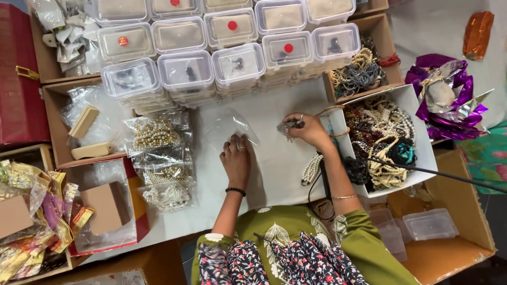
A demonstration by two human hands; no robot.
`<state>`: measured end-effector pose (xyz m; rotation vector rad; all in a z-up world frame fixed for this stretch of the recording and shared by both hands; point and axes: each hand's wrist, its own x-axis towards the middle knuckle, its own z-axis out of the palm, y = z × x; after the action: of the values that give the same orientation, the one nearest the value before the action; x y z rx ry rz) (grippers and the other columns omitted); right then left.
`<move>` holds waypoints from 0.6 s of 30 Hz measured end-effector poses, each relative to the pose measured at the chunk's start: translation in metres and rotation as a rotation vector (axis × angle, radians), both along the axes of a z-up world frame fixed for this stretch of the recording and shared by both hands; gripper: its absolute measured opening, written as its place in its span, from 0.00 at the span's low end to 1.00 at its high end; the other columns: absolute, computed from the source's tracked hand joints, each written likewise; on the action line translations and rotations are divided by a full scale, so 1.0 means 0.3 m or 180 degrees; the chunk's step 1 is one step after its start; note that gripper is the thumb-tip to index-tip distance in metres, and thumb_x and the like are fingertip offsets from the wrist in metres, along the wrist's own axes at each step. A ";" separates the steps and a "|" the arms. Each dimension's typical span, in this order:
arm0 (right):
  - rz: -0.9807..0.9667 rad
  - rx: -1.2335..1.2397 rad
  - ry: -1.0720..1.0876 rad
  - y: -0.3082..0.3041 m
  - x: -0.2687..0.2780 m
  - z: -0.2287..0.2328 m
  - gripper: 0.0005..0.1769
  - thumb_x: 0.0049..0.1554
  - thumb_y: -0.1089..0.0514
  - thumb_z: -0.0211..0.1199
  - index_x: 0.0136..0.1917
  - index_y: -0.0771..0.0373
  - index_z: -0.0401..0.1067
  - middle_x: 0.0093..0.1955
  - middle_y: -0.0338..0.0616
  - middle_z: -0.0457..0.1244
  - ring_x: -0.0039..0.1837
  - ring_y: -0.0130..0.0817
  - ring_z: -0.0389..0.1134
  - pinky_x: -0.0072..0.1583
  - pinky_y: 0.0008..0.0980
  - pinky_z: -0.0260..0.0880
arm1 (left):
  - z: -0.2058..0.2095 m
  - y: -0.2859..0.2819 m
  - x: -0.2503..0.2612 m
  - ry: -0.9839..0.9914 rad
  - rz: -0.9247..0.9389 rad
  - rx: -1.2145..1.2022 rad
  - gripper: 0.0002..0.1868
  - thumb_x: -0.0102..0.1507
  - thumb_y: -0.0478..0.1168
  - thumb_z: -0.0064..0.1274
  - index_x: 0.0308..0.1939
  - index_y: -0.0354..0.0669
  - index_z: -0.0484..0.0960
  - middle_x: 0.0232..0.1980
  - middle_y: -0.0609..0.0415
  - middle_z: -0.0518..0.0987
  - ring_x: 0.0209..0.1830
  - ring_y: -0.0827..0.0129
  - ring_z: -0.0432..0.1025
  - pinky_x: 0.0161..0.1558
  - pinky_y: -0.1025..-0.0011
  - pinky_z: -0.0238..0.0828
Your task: The person sorts through various necklaces and bracelets in a box, selecting items and placing them into small clear plastic bags. They seal the bags and set them aside on the table, repeating the process with different jewelry pieces.
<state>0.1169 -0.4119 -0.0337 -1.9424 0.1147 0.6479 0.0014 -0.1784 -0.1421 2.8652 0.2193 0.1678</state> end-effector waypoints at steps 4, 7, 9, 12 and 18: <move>0.0162 -0.0078 -0.0289 -0.057 0.036 -0.008 0.21 0.49 0.66 0.62 0.56 0.55 0.80 0.58 0.48 0.73 0.58 0.42 0.72 0.61 0.34 0.73 | 0.018 0.006 0.027 -0.0027 0.0006 -0.0033 0.22 0.66 0.42 0.51 0.65 0.51 0.77 0.69 0.53 0.72 0.66 0.50 0.67 0.55 0.51 0.65; 0.0502 -0.0378 -0.1723 -0.077 0.081 -0.201 0.25 0.48 0.67 0.60 0.59 0.57 0.80 0.67 0.50 0.69 0.68 0.44 0.69 0.67 0.38 0.68 | 0.055 0.004 0.046 0.0123 -0.0030 0.0088 0.29 0.60 0.38 0.52 0.68 0.52 0.76 0.69 0.52 0.72 0.63 0.50 0.69 0.50 0.52 0.66; 0.0018 -0.1222 -0.1685 -0.068 0.098 -0.392 0.29 0.49 0.61 0.65 0.65 0.55 0.76 0.71 0.55 0.63 0.70 0.49 0.65 0.69 0.38 0.65 | 0.079 -0.005 0.054 0.0422 0.0050 -0.0027 0.31 0.62 0.37 0.52 0.71 0.56 0.75 0.68 0.51 0.72 0.61 0.48 0.67 0.49 0.47 0.64; 0.0487 -0.2592 -0.2325 0.124 0.025 -0.355 0.45 0.37 0.42 0.82 0.64 0.61 0.77 0.71 0.71 0.58 0.71 0.78 0.56 0.69 0.60 0.55 | 0.061 -0.005 0.056 0.0052 -0.0138 0.0202 0.32 0.59 0.37 0.52 0.69 0.61 0.77 0.68 0.52 0.72 0.66 0.48 0.65 0.55 0.41 0.62; 0.1016 -0.1761 -0.2568 0.162 -0.203 -0.417 0.21 0.52 0.57 0.72 0.60 0.55 0.79 0.69 0.43 0.66 0.75 0.50 0.61 0.79 0.41 0.57 | 0.060 0.010 0.026 -0.0214 -0.0192 0.0312 0.26 0.58 0.39 0.51 0.62 0.54 0.78 0.72 0.52 0.70 0.72 0.46 0.61 0.63 0.41 0.58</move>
<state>0.0560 -0.3632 -0.1587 -2.6450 -0.5841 -0.0298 0.0093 -0.1753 -0.1240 2.9532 0.1144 0.2699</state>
